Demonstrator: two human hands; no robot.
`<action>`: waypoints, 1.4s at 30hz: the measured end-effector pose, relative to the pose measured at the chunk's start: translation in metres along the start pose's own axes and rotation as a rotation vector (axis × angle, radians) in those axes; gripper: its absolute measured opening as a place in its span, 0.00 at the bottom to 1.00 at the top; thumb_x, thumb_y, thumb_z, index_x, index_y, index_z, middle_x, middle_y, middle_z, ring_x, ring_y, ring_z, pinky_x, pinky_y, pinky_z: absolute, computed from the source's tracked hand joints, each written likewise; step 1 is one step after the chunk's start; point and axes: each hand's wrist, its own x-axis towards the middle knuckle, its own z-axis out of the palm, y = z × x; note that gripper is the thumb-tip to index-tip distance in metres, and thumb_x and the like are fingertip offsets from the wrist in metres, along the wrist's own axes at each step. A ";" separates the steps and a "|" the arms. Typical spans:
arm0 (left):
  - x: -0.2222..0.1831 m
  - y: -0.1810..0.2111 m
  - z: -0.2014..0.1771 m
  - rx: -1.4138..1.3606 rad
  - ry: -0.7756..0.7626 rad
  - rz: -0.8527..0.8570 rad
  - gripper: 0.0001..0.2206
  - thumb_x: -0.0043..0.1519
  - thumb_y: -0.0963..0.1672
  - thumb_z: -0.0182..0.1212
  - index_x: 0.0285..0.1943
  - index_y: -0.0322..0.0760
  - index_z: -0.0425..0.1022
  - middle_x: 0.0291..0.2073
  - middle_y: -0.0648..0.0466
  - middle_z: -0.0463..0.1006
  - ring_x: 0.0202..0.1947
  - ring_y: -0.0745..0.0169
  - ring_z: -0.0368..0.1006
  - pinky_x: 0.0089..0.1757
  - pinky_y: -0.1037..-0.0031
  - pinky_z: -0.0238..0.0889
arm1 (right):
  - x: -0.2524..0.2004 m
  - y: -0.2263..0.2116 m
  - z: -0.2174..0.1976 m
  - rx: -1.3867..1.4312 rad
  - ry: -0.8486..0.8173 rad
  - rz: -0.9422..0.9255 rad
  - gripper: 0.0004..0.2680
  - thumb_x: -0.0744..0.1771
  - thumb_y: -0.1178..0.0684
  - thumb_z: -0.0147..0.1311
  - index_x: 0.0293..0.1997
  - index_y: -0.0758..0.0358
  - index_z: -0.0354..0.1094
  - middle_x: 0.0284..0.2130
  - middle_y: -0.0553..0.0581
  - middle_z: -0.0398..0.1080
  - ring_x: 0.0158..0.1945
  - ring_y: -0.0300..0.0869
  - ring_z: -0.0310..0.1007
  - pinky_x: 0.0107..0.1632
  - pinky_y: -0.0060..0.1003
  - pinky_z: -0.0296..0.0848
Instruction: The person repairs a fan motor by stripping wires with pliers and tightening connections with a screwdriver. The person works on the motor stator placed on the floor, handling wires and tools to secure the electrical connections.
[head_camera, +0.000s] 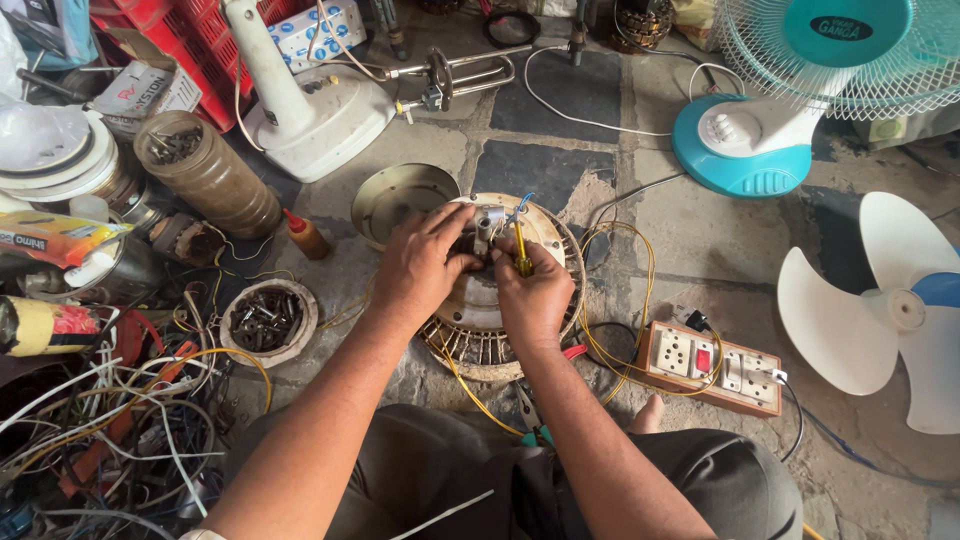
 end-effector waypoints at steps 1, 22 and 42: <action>-0.001 0.000 0.001 -0.001 0.008 -0.001 0.33 0.49 0.45 0.76 0.66 0.38 0.71 0.62 0.53 0.75 0.54 0.47 0.72 0.54 0.60 0.64 | 0.000 0.000 0.000 0.008 -0.004 0.003 0.05 0.64 0.59 0.63 0.41 0.64 0.80 0.32 0.53 0.82 0.35 0.31 0.78 0.42 0.29 0.77; 0.019 -0.004 -0.010 -0.194 -0.243 0.025 0.34 0.56 0.37 0.66 0.73 0.47 0.61 0.68 0.52 0.69 0.62 0.46 0.70 0.59 0.63 0.63 | 0.024 0.024 -0.010 0.316 -0.216 0.085 0.08 0.63 0.66 0.64 0.34 0.63 0.66 0.30 0.51 0.76 0.32 0.32 0.72 0.38 0.27 0.73; -0.034 0.048 0.007 0.154 0.335 0.099 0.11 0.57 0.41 0.67 0.48 0.40 0.79 0.40 0.53 0.75 0.46 0.47 0.70 0.46 0.57 0.63 | 0.032 0.033 -0.012 0.365 -0.267 0.202 0.10 0.61 0.65 0.69 0.33 0.64 0.66 0.26 0.47 0.71 0.27 0.31 0.68 0.31 0.29 0.70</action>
